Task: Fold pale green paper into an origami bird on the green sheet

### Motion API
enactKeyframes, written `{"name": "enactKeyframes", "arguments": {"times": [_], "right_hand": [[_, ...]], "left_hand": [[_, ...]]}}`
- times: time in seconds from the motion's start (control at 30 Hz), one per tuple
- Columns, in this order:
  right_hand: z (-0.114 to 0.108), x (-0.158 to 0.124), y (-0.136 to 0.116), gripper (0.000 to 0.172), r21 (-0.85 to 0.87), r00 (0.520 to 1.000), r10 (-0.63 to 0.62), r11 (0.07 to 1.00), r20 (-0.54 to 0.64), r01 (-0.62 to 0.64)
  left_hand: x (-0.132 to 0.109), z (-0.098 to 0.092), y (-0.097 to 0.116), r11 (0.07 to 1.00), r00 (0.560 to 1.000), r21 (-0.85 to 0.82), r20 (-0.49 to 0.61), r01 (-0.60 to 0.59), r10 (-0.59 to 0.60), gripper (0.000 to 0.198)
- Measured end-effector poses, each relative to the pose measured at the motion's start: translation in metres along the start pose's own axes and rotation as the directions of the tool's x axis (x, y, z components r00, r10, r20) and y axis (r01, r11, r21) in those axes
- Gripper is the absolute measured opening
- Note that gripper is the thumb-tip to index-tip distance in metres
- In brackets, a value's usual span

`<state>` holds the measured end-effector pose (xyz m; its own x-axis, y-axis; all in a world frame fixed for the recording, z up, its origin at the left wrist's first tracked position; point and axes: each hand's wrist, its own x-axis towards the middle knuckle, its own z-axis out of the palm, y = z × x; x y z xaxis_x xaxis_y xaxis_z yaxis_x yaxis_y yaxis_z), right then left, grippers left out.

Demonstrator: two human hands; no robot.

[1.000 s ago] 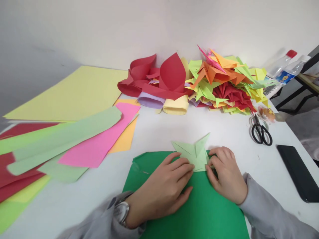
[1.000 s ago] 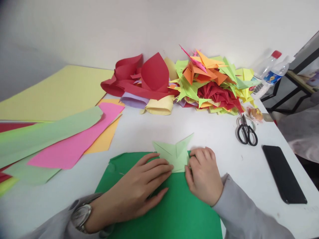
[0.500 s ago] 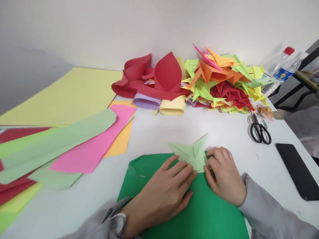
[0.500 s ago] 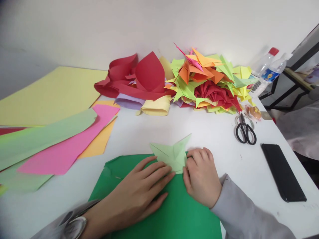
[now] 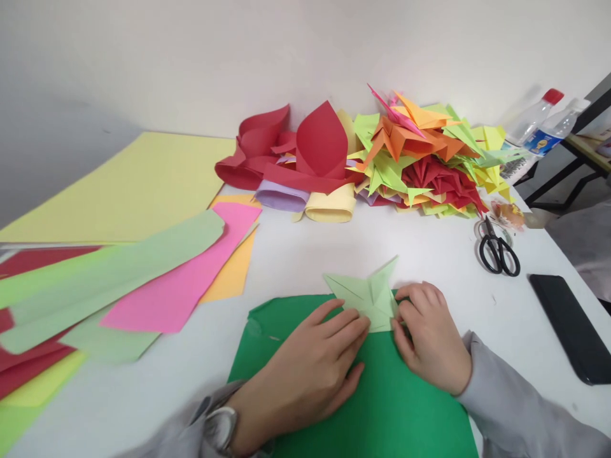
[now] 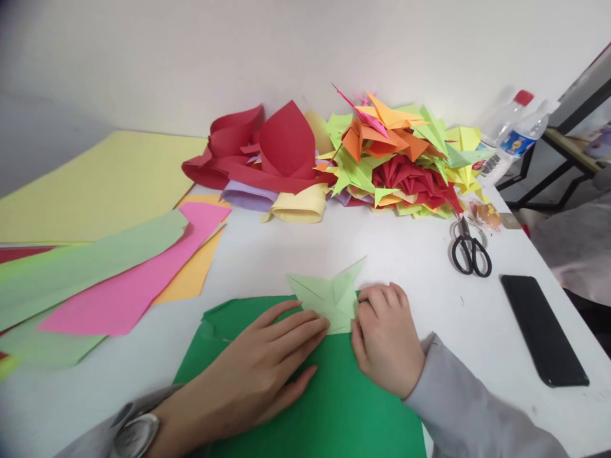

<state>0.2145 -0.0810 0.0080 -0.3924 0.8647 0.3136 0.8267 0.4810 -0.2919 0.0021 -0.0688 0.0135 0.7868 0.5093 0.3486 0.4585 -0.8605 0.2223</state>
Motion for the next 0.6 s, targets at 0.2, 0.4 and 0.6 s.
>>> {"name": "enactKeyframes", "arguments": {"times": [0.2, 0.4, 0.6], "right_hand": [[0.001, 0.0, 0.0, 0.008, 0.007, 1.0, -0.002, 1.0, 0.012, 0.002], [0.001, 0.0, 0.001, 0.008, 0.009, 1.0, -0.003, 1.0, 0.018, 0.003], [0.001, 0.0, 0.001, 0.007, 0.007, 1.0, -0.003, 1.0, 0.018, 0.003]], "left_hand": [[-0.003, -0.007, -0.012, 0.996, 0.999, -0.088, -0.029, -0.029, 0.026, 0.025], [-0.001, -0.011, -0.017, 0.987, 0.997, -0.143, 0.023, -0.067, 0.071, 0.031], [0.003, -0.007, -0.008, 0.998, 0.992, -0.06, 0.122, -0.03, 0.037, 0.026]]}}
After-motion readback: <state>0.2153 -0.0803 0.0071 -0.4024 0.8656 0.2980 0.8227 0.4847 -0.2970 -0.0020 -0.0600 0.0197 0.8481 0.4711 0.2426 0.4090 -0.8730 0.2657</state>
